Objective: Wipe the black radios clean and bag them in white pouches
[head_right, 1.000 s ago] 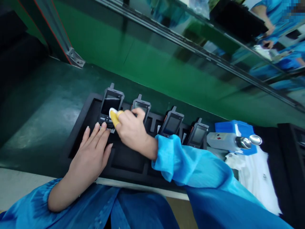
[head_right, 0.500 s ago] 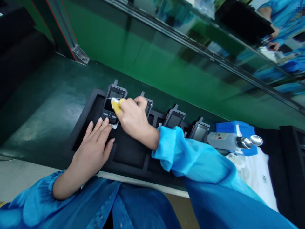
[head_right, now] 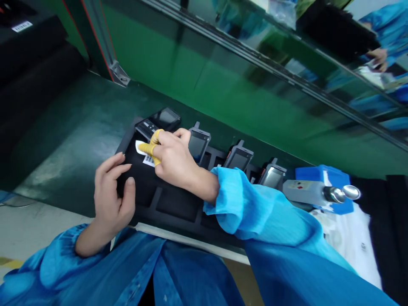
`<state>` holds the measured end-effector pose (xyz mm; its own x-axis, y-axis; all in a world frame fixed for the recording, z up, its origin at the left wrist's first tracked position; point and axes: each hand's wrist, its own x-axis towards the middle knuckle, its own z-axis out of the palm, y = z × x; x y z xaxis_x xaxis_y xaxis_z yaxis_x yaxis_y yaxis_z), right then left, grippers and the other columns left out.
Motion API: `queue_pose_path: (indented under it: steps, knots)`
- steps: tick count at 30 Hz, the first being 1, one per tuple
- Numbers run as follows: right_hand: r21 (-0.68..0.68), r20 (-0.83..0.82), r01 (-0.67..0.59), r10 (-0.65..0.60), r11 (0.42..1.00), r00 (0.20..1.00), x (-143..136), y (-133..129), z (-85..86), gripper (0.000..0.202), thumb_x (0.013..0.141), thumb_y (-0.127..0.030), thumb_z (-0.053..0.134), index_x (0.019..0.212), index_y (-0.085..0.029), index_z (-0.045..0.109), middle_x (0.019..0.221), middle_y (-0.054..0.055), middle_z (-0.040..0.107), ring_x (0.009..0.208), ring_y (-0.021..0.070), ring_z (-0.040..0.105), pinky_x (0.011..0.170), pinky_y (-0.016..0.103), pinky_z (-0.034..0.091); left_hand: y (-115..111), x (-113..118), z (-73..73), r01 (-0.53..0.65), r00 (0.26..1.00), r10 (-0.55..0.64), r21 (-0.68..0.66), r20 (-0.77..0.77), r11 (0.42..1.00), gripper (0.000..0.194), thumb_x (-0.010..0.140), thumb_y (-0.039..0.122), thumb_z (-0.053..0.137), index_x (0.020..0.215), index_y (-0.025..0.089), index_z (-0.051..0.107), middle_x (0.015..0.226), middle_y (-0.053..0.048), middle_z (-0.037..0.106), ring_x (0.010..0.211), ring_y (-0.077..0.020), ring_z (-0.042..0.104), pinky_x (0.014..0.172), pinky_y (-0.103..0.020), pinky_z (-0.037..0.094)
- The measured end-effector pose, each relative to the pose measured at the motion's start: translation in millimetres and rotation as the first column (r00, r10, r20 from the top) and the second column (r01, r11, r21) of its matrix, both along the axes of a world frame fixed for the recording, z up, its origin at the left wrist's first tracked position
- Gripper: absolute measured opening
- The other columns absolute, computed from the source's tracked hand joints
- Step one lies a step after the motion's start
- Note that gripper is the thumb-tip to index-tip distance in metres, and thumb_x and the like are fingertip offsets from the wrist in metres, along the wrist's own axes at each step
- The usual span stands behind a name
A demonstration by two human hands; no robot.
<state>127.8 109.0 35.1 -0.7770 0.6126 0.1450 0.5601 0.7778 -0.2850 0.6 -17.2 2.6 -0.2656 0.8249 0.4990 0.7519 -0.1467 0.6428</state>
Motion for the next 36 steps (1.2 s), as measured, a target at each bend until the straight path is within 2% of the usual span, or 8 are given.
queue_pose_path:
  steps: [7, 11, 14, 19, 23, 26, 30, 36]
  knots:
    - [-0.199, 0.097, -0.027, 0.047, 0.98, 0.994, -1, 5, 9.8, 0.027, 0.074, -0.007, 0.048, 0.08, -0.017, 0.073, 0.082, 0.002, 0.057, 0.082, 0.0141, 0.047, 0.079, 0.036, 0.018, 23, -25, 16.2, 0.071, 0.996, -0.077, -0.105, -0.052, 0.992, 0.029, 0.091, 0.018, 0.041, 0.118, 0.018, 0.051, 0.123, -0.013, 0.059, 0.12, -0.0239, 0.055, 0.104, -0.044, 0.044]
    - [-0.243, 0.183, -0.018, 0.063, 0.97, 0.981, 10, 5, 17.6, 0.024, 0.071, -0.006, 0.049, 0.073, -0.015, 0.071, 0.076, 0.002, 0.056, 0.079, 0.0137, 0.048, 0.078, 0.036, 0.018, 50, -32, 20.5, 0.052, 0.956, -0.116, -0.23, -0.271, 0.972, 0.047, 0.087, 0.023, 0.05, 0.133, 0.013, 0.044, 0.13, -0.016, 0.057, 0.131, -0.0362, 0.043, 0.11, -0.059, 0.031]
    - [-0.243, 0.176, 0.06, -0.017, 0.968, 0.984, 25, 3, 26.0, 0.028, 0.073, -0.006, 0.049, 0.081, -0.017, 0.073, 0.078, 0.003, 0.059, 0.082, 0.0148, 0.051, 0.079, 0.036, 0.019, 63, -27, 15.0, 0.056, 0.903, -0.181, -0.31, -0.39, 0.949, 0.056, 0.084, 0.019, 0.053, 0.138, 0.012, 0.039, 0.127, -0.018, 0.059, 0.134, -0.0436, 0.036, 0.107, -0.072, 0.021]
    - [-0.183, 0.147, 0.183, -0.157, 0.966, 0.977, 46, 7, 35.7, 0.027, 0.077, -0.008, 0.05, 0.082, -0.02, 0.073, 0.081, 0.003, 0.063, 0.085, 0.0166, 0.053, 0.079, 0.038, 0.019, 70, -20, 10.6, 0.061, 0.88, -0.188, -0.288, -0.436, 0.956, 0.051, 0.087, 0.019, 0.052, 0.136, 0.01, 0.043, 0.095, -0.013, 0.07, 0.125, -0.0392, 0.049, 0.108, -0.072, 0.019]
    - [0.043, 0.043, 0.22, -0.222, 0.975, 0.974, 40, 19, 29.2, 0.026, 0.084, -0.014, 0.047, 0.087, -0.022, 0.072, 0.087, 0.004, 0.062, 0.088, 0.0183, 0.051, 0.079, 0.039, 0.02, 64, -19, 16.0, 0.053, 0.852, -0.209, -0.318, -0.48, 0.947, 0.044, 0.091, 0.023, 0.046, 0.132, 0.006, 0.046, 0.084, -0.01, 0.07, 0.114, -0.0356, 0.058, 0.108, -0.071, 0.024]
    - [0.193, 0.001, 0.198, -0.202, 0.961, 0.979, 21, 32, 19.1, 0.029, 0.09, -0.016, 0.041, 0.096, -0.023, 0.069, 0.094, 0.004, 0.06, 0.092, 0.0195, 0.048, 0.081, 0.041, 0.02, 49, -15, 17.9, 0.013, 0.848, -0.161, -0.283, -0.504, 0.959, 0.032, 0.09, 0.023, 0.049, 0.119, 0.01, 0.057, 0.095, -0.014, 0.07, 0.111, -0.0369, 0.059, 0.106, -0.072, 0.028]
    - [0.262, 0.054, 0.16, -0.18, 0.952, 0.982, -5, 44, 7.5, 0.039, 0.096, -0.018, 0.03, 0.094, -0.021, 0.068, 0.098, 0.005, 0.059, 0.094, 0.0197, 0.046, 0.086, 0.044, 0.02, 21, -5, 11.4, 0.099, 0.86, -0.199, -0.228, -0.469, 0.969, 0.019, 0.091, 0.018, 0.046, 0.092, 0.012, 0.064, 0.119, -0.018, 0.065, 0.119, -0.0356, 0.057, 0.105, -0.069, 0.031]
    - [0.32, 0.204, -0.05, -0.018, 0.946, 0.979, -12, 18, -10.2, 0.037, 0.099, -0.02, 0.031, 0.087, -0.022, 0.066, 0.088, 0.001, 0.061, 0.088, 0.0161, 0.045, 0.089, 0.042, 0.021, 3, 2, -4.2, 0.09, 0.923, -0.137, -0.144, -0.36, 0.986, 0.016, 0.09, 0.016, 0.05, 0.086, 0.015, 0.065, 0.109, -0.012, 0.072, 0.111, -0.0299, 0.063, 0.106, -0.057, 0.037]
